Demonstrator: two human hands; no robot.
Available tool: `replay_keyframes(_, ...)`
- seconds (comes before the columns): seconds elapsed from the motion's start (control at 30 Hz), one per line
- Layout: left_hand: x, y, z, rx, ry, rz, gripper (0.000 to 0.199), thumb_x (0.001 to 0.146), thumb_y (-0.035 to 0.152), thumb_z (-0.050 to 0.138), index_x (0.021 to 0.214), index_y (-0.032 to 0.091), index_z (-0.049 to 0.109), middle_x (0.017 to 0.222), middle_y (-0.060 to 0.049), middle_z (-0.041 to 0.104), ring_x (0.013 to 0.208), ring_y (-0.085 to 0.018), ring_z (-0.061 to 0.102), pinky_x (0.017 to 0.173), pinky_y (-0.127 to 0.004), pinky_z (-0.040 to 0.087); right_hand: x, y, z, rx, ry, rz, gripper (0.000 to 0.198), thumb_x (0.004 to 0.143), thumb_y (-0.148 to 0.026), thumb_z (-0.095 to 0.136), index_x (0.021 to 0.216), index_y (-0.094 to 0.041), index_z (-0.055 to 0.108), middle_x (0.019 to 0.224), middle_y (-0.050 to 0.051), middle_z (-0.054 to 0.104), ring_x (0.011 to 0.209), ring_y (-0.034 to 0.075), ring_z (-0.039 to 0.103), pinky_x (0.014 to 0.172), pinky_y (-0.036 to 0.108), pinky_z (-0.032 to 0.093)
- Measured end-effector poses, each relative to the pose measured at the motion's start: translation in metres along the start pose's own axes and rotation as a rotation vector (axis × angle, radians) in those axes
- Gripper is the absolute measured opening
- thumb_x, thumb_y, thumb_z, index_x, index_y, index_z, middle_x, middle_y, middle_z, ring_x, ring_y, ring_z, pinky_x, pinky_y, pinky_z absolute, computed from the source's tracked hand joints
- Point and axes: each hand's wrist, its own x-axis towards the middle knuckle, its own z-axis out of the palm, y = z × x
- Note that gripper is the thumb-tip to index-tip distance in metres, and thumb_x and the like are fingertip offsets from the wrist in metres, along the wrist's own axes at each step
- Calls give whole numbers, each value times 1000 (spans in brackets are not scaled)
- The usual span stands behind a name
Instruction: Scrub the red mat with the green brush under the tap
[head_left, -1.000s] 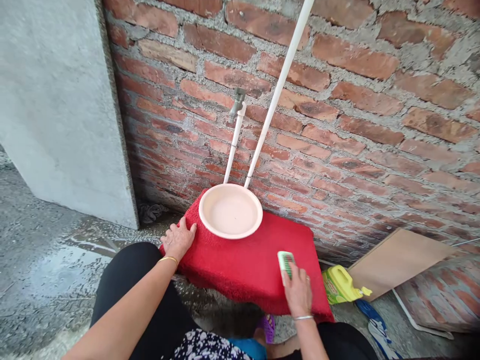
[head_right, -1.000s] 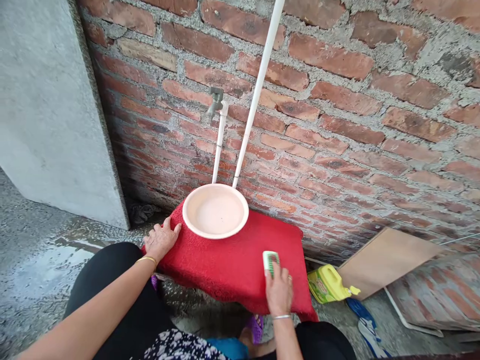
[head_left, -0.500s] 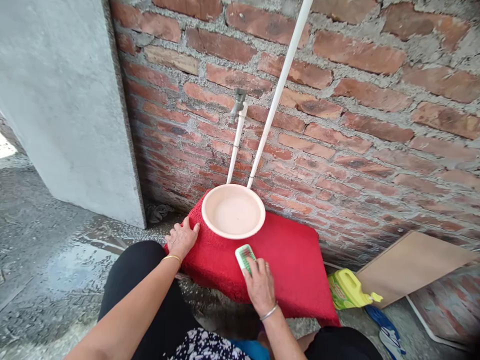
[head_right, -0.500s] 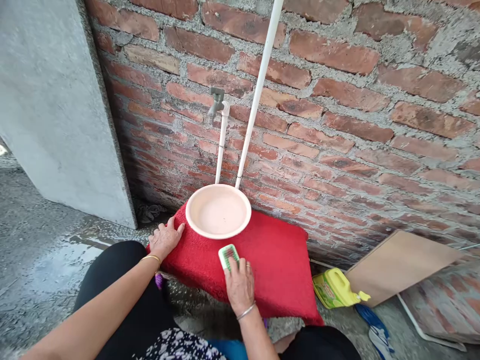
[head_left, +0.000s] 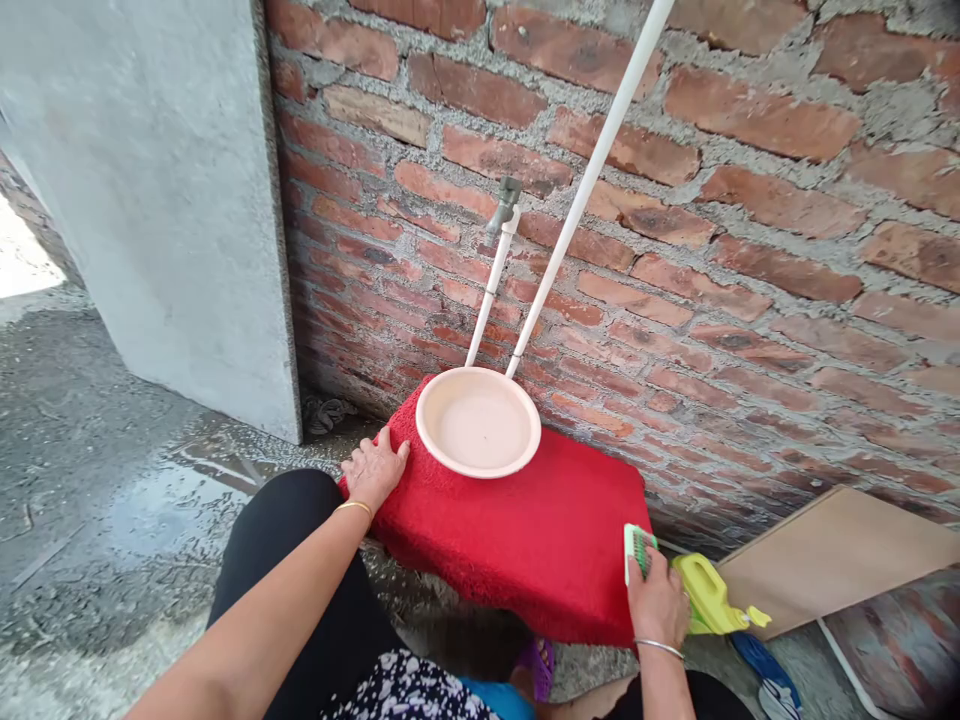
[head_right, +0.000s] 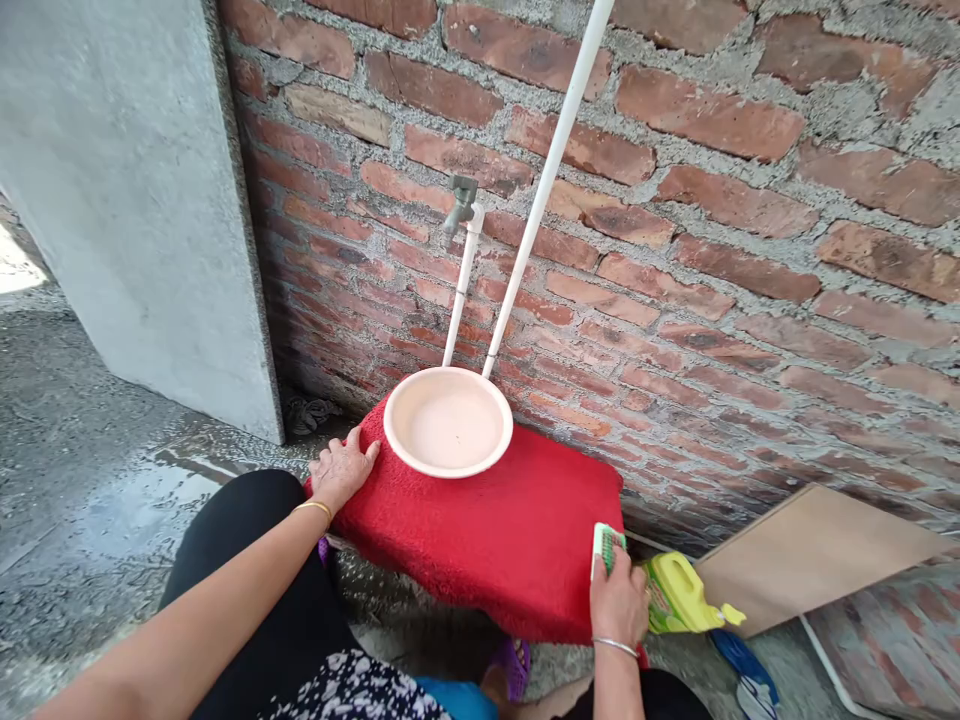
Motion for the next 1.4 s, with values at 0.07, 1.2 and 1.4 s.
replay_keyframes(0.07, 0, 0, 0, -5, -3, -3, 66, 98, 60, 30, 151, 22, 43, 132, -23, 55, 119, -41, 56, 96, -53, 37, -5, -12, -2, 77, 34, -68, 50, 100, -47, 36, 124, -15, 66, 98, 16, 64, 82, 28, 62, 72, 38, 47)
replay_keyframes(1.2, 2, 1, 3, 14, -16, -9, 66, 100, 58, 31, 155, 22, 39, 133, -20, 56, 120, -37, 56, 100, -51, 38, -14, -176, 14, 382, 27, -766, 38, 102, -44, 36, 116, -30, 68, 95, 6, 66, 88, 25, 65, 84, 40, 55)
replay_keyframes(1.4, -1, 7, 0, 16, 3, -41, 64, 98, 56, 35, 153, 23, 42, 134, -19, 57, 121, -36, 55, 101, -49, 37, 41, -139, 11, 283, -23, -448, 39, 95, -44, 40, 108, -27, 72, 85, 12, 64, 78, 30, 67, 75, 46, 55)
